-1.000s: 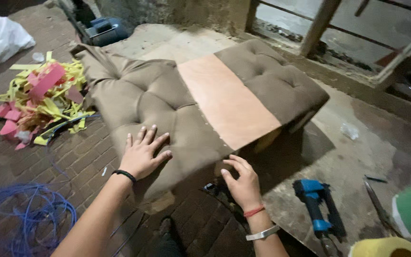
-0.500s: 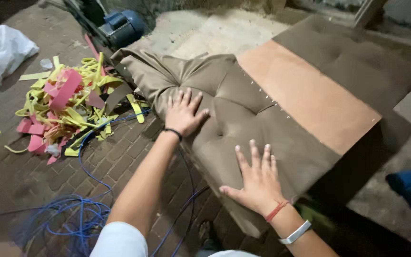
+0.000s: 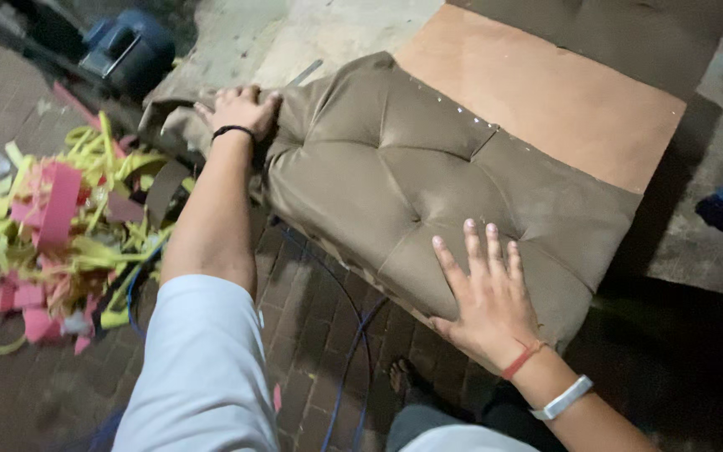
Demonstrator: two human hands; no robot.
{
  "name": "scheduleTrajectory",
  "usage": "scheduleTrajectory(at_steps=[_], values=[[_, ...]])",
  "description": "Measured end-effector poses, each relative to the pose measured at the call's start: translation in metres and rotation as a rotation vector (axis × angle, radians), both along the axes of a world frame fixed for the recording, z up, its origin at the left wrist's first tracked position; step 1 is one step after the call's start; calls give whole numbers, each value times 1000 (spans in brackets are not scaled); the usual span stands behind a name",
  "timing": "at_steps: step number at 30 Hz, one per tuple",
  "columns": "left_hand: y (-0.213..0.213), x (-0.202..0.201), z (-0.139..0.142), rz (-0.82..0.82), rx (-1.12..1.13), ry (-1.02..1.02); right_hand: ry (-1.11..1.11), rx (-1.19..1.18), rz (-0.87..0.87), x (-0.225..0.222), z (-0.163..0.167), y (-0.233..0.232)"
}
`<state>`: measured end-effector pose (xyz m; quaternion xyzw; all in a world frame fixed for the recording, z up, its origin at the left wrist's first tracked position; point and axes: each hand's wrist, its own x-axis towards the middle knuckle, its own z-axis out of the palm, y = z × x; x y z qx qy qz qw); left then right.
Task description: The person attaches tufted brown fabric to the wooden frame of a sofa using a pneumatic nail gun, pressing and tucking the fabric along the edges and sides. They then use shears to trim the excess fabric hanging from the frame.
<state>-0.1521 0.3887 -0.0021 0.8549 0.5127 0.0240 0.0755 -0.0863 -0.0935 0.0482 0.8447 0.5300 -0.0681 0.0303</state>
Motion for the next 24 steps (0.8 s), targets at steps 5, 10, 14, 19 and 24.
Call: scheduleTrajectory(at_steps=[5,10,14,19,24], values=[[12,-1,-9,38,32,-43,14,46,42,-2,-3,-4],[-7,-21,-10,76,77,-74,69,42,95,6,-2,-16],[-46,-50,-9,124,93,-66,152,103,181,32,-5,-44],[-128,-97,-4,188,202,-30,190,136,320,77,-25,-92],[-226,-135,19,255,240,69,187,299,592,152,-48,-129]])
